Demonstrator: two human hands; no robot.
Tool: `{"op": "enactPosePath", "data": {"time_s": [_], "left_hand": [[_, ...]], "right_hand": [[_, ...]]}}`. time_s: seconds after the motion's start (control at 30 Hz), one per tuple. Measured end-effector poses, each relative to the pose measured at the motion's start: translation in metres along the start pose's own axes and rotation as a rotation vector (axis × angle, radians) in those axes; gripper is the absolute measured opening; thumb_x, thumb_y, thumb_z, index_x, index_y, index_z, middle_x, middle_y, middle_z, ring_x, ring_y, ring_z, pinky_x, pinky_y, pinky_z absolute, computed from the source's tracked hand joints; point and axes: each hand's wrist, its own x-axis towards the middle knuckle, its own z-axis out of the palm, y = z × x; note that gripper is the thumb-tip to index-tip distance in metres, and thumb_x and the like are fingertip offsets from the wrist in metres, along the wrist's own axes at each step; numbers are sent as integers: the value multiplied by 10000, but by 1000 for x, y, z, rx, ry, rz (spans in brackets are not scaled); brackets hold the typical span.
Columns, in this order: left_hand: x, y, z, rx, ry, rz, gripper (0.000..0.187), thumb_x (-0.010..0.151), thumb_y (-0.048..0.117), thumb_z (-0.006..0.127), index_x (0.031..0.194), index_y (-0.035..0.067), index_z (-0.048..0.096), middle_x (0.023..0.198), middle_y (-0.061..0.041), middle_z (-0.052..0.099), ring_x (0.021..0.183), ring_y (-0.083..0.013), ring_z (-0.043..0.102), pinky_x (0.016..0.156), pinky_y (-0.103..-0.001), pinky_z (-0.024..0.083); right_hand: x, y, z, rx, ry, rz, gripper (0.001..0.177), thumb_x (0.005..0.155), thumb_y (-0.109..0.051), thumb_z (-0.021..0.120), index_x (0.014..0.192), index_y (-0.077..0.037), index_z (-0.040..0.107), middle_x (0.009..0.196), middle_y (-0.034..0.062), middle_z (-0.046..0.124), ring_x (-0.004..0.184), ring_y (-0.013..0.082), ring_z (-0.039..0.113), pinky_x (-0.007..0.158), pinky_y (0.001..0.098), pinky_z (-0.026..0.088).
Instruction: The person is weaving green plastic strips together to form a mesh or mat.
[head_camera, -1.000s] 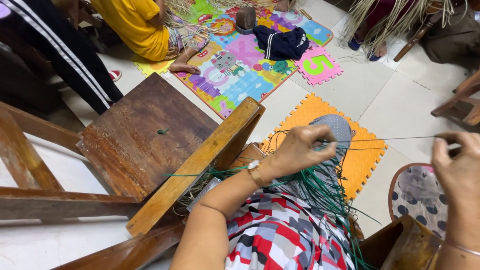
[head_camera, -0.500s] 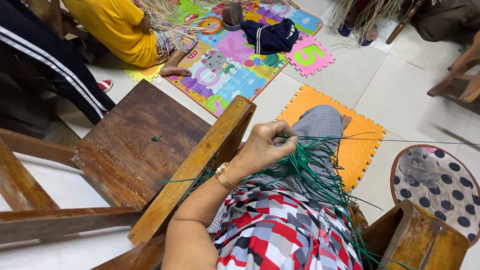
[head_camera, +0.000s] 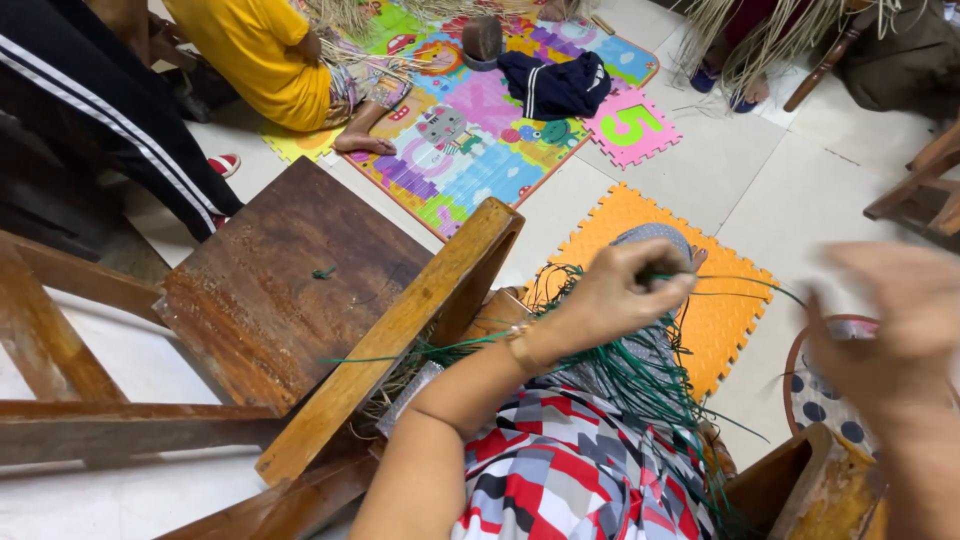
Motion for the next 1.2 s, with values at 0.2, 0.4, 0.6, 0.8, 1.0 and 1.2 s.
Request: {"op": "enactPosePath", "data": {"time_s": [0.2, 0.4, 0.6, 0.8, 1.0, 1.2], "left_hand": [[-1, -11, 10, -485, -119, -40, 78, 822, 193, 536, 782, 139, 495, 653, 78, 451, 575, 4, 398, 507, -129, 346], [-3, -12, -1, -294, 14, -44, 97, 808, 168, 564, 875, 105, 533, 834, 15, 562, 758, -23, 525, 675, -148, 442], [-4, -17, -3, 578, 244, 424, 42, 851, 141, 505, 862, 105, 486, 702, -16, 517, 560, -176, 532, 444, -289, 347], [8, -25, -10, 429, 231, 298, 38, 801, 133, 493, 787, 127, 458, 630, -14, 468, 559, -195, 465, 522, -326, 382], [3, -29, -30, 373, 133, 268, 59, 796, 139, 476, 747, 105, 474, 576, 8, 434, 488, -122, 424, 483, -269, 336], [-9, -27, -50, 384, 58, 215, 41, 772, 104, 512, 749, 69, 516, 549, 10, 442, 484, -95, 401, 470, -251, 332]], "right_hand": [[39, -48, 26, 127, 160, -204, 107, 823, 94, 613, 836, -9, 586, 800, 77, 620, 690, 209, 560, 879, 410, 406], [55, -55, 22, -71, 148, -339, 74, 861, -19, 563, 848, -16, 636, 843, 58, 629, 595, 201, 533, 808, 410, 455], [59, -61, 29, -287, 86, -258, 126, 862, -57, 604, 755, -122, 606, 705, -7, 587, 586, 180, 530, 695, 319, 423], [55, -38, 58, -158, 21, -69, 137, 876, -51, 676, 780, -134, 622, 719, 9, 603, 631, 169, 565, 573, 291, 352], [46, 17, 78, -249, -4, 109, 101, 949, -96, 683, 876, -166, 679, 812, -13, 650, 642, 112, 565, 562, 260, 397], [-4, 101, 92, 81, -15, 333, 45, 1002, 107, 579, 1008, 84, 618, 972, 196, 504, 713, 227, 509, 645, 289, 417]]}}
